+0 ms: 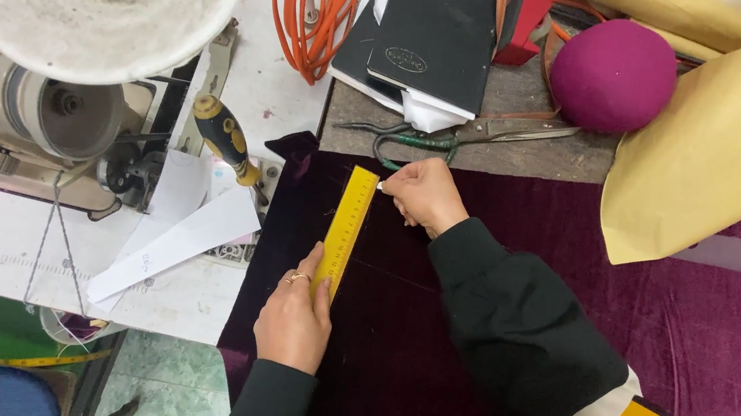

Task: Measuring and cutting purple velvet fabric using a ruler and tailor scissors on a work table.

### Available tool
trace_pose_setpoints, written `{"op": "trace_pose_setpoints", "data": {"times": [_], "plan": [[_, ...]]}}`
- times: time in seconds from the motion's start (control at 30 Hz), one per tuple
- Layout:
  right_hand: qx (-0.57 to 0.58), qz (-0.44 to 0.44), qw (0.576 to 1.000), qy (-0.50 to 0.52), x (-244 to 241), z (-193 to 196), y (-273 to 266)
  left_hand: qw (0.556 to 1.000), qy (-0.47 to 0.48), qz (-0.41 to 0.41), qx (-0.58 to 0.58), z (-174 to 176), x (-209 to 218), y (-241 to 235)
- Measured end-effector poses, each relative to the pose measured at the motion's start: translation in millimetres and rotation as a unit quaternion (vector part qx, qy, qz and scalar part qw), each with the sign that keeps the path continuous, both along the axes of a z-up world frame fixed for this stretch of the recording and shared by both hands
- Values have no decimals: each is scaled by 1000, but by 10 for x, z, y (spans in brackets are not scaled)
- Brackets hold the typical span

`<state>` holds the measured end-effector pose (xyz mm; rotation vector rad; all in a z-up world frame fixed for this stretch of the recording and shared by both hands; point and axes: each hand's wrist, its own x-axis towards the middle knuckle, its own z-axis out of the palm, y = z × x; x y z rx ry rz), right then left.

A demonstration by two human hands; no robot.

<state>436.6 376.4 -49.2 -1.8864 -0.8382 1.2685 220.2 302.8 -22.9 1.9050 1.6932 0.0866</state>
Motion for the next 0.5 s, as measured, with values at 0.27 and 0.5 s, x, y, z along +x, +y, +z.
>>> {"op": "trace_pose_setpoints", "data": {"times": [0.27, 0.5], "plan": [[-4, 29, 999, -16, -43, -77, 7, 1000, -10, 2, 7, -74, -8, 12], [49, 124, 991, -1, -318, 610, -777, 986, -160, 15, 52, 4, -278, -104]]}}
